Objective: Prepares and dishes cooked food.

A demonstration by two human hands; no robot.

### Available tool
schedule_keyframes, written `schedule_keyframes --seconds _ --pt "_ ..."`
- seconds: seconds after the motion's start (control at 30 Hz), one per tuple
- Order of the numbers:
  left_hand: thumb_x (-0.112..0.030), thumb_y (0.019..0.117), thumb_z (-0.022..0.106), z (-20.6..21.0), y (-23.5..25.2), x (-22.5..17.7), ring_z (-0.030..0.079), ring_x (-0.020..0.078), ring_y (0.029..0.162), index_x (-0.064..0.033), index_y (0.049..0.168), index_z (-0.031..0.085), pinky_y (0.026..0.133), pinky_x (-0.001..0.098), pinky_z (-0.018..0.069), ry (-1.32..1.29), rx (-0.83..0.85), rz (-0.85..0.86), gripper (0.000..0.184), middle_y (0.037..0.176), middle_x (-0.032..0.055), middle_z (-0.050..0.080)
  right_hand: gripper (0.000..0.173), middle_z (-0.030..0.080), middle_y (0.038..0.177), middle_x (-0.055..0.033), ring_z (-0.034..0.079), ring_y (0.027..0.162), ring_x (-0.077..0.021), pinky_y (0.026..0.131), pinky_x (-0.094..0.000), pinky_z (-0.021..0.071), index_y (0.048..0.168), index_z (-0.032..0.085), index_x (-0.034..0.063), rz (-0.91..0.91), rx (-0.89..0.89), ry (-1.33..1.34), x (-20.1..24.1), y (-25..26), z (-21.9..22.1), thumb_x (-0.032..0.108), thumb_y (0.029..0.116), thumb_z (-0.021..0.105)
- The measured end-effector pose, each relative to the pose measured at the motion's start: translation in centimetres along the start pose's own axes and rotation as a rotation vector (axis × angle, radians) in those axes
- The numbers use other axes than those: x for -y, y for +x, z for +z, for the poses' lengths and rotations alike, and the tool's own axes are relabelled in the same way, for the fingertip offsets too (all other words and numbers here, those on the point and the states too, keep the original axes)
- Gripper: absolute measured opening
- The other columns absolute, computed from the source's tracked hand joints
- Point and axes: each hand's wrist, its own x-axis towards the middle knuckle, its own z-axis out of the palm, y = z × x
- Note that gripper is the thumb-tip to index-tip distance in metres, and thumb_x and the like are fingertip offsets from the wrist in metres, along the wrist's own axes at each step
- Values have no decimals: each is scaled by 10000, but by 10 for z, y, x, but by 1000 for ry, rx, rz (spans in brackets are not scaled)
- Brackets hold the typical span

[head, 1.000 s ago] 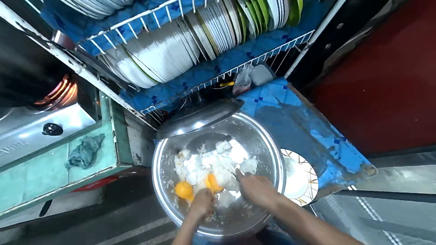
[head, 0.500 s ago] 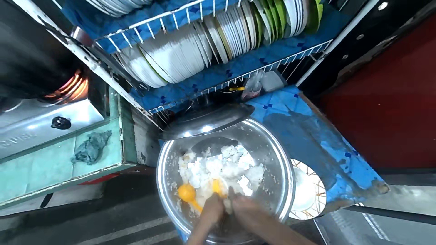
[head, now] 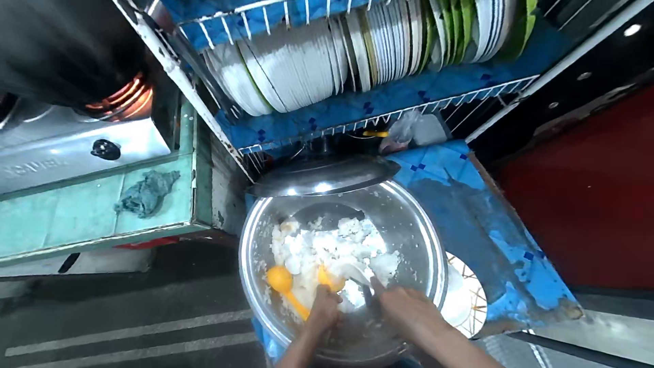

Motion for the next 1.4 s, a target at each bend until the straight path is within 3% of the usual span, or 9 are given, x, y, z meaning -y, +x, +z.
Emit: schedule_keyframes --seconds 0.2,0.4,0.57,0.7,0.83,1.0,1.17,1.3,1.4 --pt "-125 1092 383 15 -1 4 486 108 506 -58 1329 351 439 236 442 -240 -39 24 249 919 84 529 546 613 1301 -290 629 1182 -459 963 -584 510 1577 347 43 -8 -86 -68 11 16 -10 57 1039 437" --pt "-156 1104 382 26 3 3 511 123 549 -66 1366 348 473 257 458 -240 -84 38 279 967 90 545 396 631 1267 -280 633 1192 -436 980 -561 516 1418 456 -71 -170 -111 -204 35 47 -12 57 1044 468" --pt "-114 1070 421 32 13 2 483 120 495 -40 1279 393 459 265 460 -200 -145 74 224 800 58 511 395 617 1275 -294 634 1187 -448 963 -567 528 1411 445 -92 -253 -82 -314 32 37 -3 30 1036 455" --pt "-126 1068 408 41 20 6 473 116 494 -32 1208 430 469 271 446 -146 -206 116 170 774 52 516 360 613 1290 -290 623 1192 -462 955 -600 521 1351 524 -79 -342 -37 -379 11 28 3 39 1012 507" --pt "-216 1092 380 47 12 10 545 141 612 -33 1341 406 591 320 500 27 -239 125 310 936 86 582 424 625 1283 -292 616 1202 -470 980 -633 496 1416 538 8 -396 -4 -366 -17 17 -14 167 1023 535" --pt "-191 1119 336 68 1 3 524 100 564 -29 1361 400 508 251 460 -516 -283 176 299 1001 93 601 437 651 1278 -258 612 1221 -443 1008 -646 471 1446 582 109 -486 -125 -298 -20 45 -79 289 1057 493" --pt "-213 1120 372 88 7 4 553 119 538 -27 1235 480 464 246 475 -947 -298 208 244 904 95 620 415 686 1239 -216 651 1171 -415 967 -612 501 1458 580 183 -511 -259 -447 25 106 -69 255 1055 508" --pt "-185 1121 352 86 8 8 533 87 547 -20 1173 516 473 219 449 -1029 -320 223 238 910 81 631 335 669 1265 -227 633 1197 -423 968 -635 500 1309 678 90 -541 -107 -448 29 111 -65 206 1014 569" --pt "-148 1119 330 86 12 10 521 74 544 -16 1160 510 476 208 436 -957 -356 231 227 897 68 626 330 663 1252 -248 623 1200 -437 980 -639 489 1278 685 50 -605 -14 -513 14 106 -72 206 999 599"
